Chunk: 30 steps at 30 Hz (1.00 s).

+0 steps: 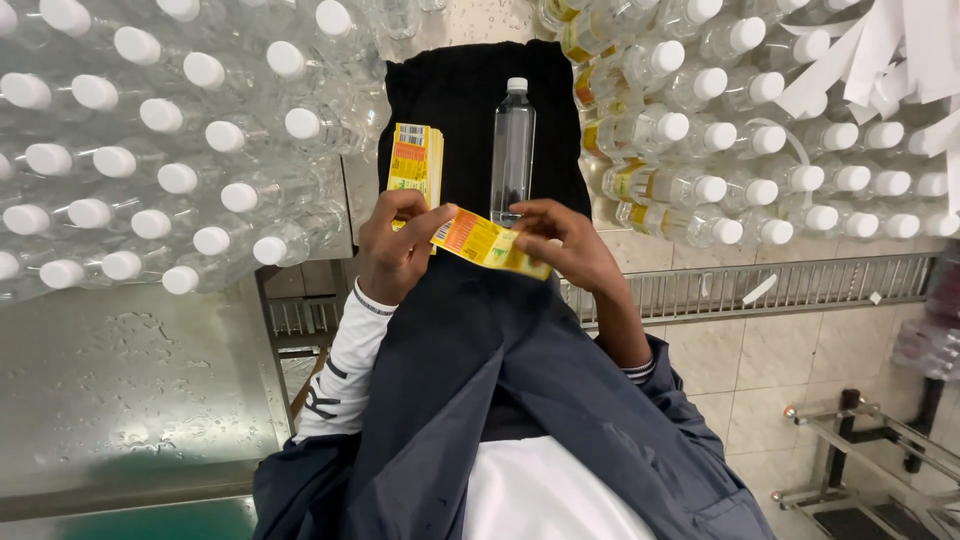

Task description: Manually applying adhesive labels to plastic water bottles by peeling the backing and wrapping the label around the bottle.

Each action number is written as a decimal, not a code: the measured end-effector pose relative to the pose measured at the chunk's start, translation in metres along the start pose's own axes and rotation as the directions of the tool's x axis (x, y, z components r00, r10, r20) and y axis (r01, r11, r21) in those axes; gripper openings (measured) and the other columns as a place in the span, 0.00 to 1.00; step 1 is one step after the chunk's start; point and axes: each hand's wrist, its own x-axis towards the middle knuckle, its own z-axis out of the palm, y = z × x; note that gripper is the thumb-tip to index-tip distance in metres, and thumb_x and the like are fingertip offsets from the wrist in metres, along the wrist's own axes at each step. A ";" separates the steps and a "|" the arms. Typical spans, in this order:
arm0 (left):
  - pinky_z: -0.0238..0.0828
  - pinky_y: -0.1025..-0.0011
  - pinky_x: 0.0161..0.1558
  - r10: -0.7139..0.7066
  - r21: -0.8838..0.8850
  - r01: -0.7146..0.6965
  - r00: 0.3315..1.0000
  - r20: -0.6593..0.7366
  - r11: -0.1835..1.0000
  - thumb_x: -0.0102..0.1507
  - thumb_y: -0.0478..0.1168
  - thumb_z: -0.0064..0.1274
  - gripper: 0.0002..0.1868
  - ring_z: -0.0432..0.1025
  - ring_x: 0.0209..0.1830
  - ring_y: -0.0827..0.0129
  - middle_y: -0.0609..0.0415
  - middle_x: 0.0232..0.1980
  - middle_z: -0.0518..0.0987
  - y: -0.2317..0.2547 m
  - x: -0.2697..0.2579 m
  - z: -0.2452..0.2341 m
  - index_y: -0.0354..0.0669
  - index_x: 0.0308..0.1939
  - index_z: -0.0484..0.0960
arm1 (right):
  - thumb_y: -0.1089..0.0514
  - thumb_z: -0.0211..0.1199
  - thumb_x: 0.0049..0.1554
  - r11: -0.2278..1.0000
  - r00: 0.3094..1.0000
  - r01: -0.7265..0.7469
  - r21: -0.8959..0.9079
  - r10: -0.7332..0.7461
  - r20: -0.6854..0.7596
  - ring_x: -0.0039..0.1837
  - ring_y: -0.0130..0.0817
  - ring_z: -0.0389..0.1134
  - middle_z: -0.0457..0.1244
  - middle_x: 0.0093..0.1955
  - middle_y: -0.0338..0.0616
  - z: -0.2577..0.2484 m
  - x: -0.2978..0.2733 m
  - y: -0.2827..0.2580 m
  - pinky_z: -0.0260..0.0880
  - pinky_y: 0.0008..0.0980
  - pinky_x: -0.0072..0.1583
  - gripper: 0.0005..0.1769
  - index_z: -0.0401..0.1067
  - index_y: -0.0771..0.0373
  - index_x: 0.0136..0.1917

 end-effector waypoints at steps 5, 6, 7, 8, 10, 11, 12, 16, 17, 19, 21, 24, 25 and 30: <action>0.78 0.62 0.39 0.184 0.078 -0.196 0.973 0.139 0.977 0.72 0.41 0.63 0.28 0.75 0.40 0.56 0.47 0.50 0.75 0.013 0.064 0.002 0.54 0.77 0.77 | 0.48 0.85 0.51 0.729 0.880 0.475 -0.493 -0.374 0.294 0.76 0.63 0.65 0.67 0.71 0.59 -0.009 0.019 -0.045 0.63 0.56 0.77 0.46 0.71 0.64 0.77; 0.77 0.57 0.41 0.270 0.108 -0.298 0.938 0.216 0.949 0.70 0.40 0.66 0.33 0.74 0.41 0.53 0.44 0.52 0.74 0.017 0.078 0.001 0.51 0.78 0.74 | 0.47 0.86 0.51 0.769 0.877 0.470 -0.433 -0.352 0.326 0.78 0.64 0.62 0.65 0.72 0.60 -0.010 0.019 -0.063 0.61 0.60 0.77 0.50 0.69 0.65 0.79; 0.76 0.52 0.43 0.354 0.131 -0.404 0.888 0.294 0.906 0.68 0.38 0.70 0.37 0.74 0.43 0.49 0.41 0.53 0.72 0.020 0.095 0.000 0.48 0.80 0.70 | 0.45 0.87 0.50 0.802 0.871 0.464 -0.375 -0.336 0.358 0.80 0.66 0.59 0.63 0.73 0.62 -0.013 0.021 -0.082 0.59 0.65 0.78 0.53 0.66 0.65 0.80; 0.76 0.52 0.43 0.359 0.134 -0.409 0.887 0.290 0.903 0.68 0.38 0.70 0.37 0.74 0.43 0.49 0.41 0.53 0.72 0.019 0.102 0.003 0.48 0.80 0.70 | 0.45 0.87 0.50 0.797 0.868 0.471 -0.378 -0.342 0.360 0.80 0.66 0.59 0.63 0.73 0.62 -0.007 0.023 -0.088 0.59 0.65 0.78 0.53 0.66 0.65 0.80; 0.74 0.57 0.45 0.418 0.137 -0.501 0.820 0.391 0.855 0.62 0.49 0.79 0.53 0.74 0.48 0.50 0.43 0.60 0.72 0.017 0.112 0.011 0.58 0.85 0.64 | 0.58 0.79 0.61 0.807 0.914 0.405 -0.431 -0.365 0.175 0.48 0.57 0.74 0.69 0.43 0.57 0.005 0.023 -0.099 0.74 0.52 0.53 0.13 0.84 0.66 0.56; 0.74 0.57 0.45 0.423 0.126 -0.503 0.817 0.392 0.855 0.62 0.49 0.79 0.53 0.74 0.48 0.50 0.43 0.60 0.72 0.011 0.115 0.010 0.58 0.85 0.64 | 0.58 0.79 0.61 0.809 0.918 0.397 -0.435 -0.362 0.165 0.48 0.57 0.74 0.69 0.43 0.57 0.004 0.021 -0.101 0.74 0.52 0.53 0.13 0.84 0.66 0.56; 0.72 0.59 0.45 0.398 0.147 -0.499 0.809 0.433 0.854 0.61 0.56 0.83 0.60 0.74 0.50 0.54 0.46 0.66 0.72 0.005 0.117 0.009 0.56 0.88 0.57 | 0.59 0.75 0.64 0.817 0.934 0.356 -0.453 -0.324 0.149 0.47 0.45 0.74 0.71 0.45 0.51 0.004 0.019 -0.102 0.75 0.41 0.50 0.08 0.82 0.64 0.55; 0.77 0.69 0.63 -0.084 -0.532 0.401 0.849 0.521 0.746 0.68 0.49 0.72 0.48 0.75 0.68 0.64 0.53 0.75 0.71 -0.026 0.101 -0.004 0.53 0.86 0.58 | 0.59 0.72 0.67 0.838 0.946 0.309 -0.450 -0.319 0.056 0.42 0.27 0.68 0.73 0.47 0.44 -0.001 0.011 -0.097 0.65 0.28 0.43 0.05 0.83 0.63 0.50; 0.77 0.69 0.63 -0.089 -0.526 0.408 0.844 0.529 0.746 0.68 0.49 0.72 0.48 0.75 0.68 0.64 0.53 0.75 0.71 -0.037 0.077 0.010 0.53 0.86 0.58 | 0.59 0.72 0.67 0.844 0.947 0.306 -0.441 -0.316 0.052 0.42 0.27 0.68 0.73 0.47 0.44 -0.004 0.012 -0.080 0.65 0.28 0.43 0.05 0.83 0.63 0.50; 0.68 0.61 0.72 -0.105 -0.680 0.651 0.744 0.660 0.337 0.60 0.76 0.65 0.59 0.72 0.74 0.64 0.50 0.76 0.76 -0.062 0.034 0.041 0.50 0.85 0.61 | 0.70 0.78 0.61 0.953 0.927 0.298 -0.048 -0.301 -0.223 0.41 0.35 0.75 0.71 0.41 0.52 -0.013 0.018 -0.047 0.78 0.31 0.48 0.12 0.82 0.71 0.57; 0.74 0.62 0.67 -0.133 -0.632 0.726 0.679 0.722 0.271 0.60 0.67 0.69 0.52 0.77 0.68 0.62 0.47 0.68 0.81 -0.056 0.000 0.055 0.45 0.80 0.68 | 0.68 0.79 0.60 0.947 0.886 0.321 -0.014 -0.305 -0.349 0.45 0.32 0.74 0.70 0.43 0.50 -0.011 0.020 -0.034 0.78 0.30 0.51 0.14 0.80 0.73 0.57; 0.84 0.62 0.52 -0.389 -0.608 0.780 0.611 0.690 0.147 0.65 0.48 0.71 0.30 0.84 0.51 0.56 0.41 0.50 0.86 -0.052 -0.046 0.072 0.34 0.64 0.78 | 0.66 0.81 0.60 0.947 0.807 0.321 0.016 -0.265 -0.528 0.49 0.29 0.72 0.69 0.45 0.47 -0.010 0.017 -0.017 0.78 0.28 0.54 0.17 0.78 0.72 0.58; 0.90 0.61 0.43 -0.589 -0.642 0.758 0.571 0.572 0.113 0.68 0.37 0.68 0.16 0.87 0.41 0.51 0.37 0.41 0.87 -0.054 -0.058 0.077 0.28 0.52 0.83 | 0.65 0.82 0.60 0.951 0.767 0.308 0.013 -0.240 -0.595 0.49 0.28 0.72 0.69 0.45 0.46 -0.011 0.016 -0.012 0.78 0.28 0.53 0.17 0.78 0.71 0.57; 0.90 0.66 0.41 -0.743 -0.605 0.771 0.522 0.419 0.200 0.70 0.42 0.69 0.13 0.88 0.41 0.57 0.40 0.39 0.88 -0.036 -0.056 0.065 0.33 0.47 0.87 | 0.64 0.79 0.60 0.926 0.748 0.210 0.314 0.055 -0.661 0.43 0.27 0.73 0.65 0.44 0.39 -0.002 0.011 0.062 0.83 0.26 0.52 0.18 0.73 0.66 0.58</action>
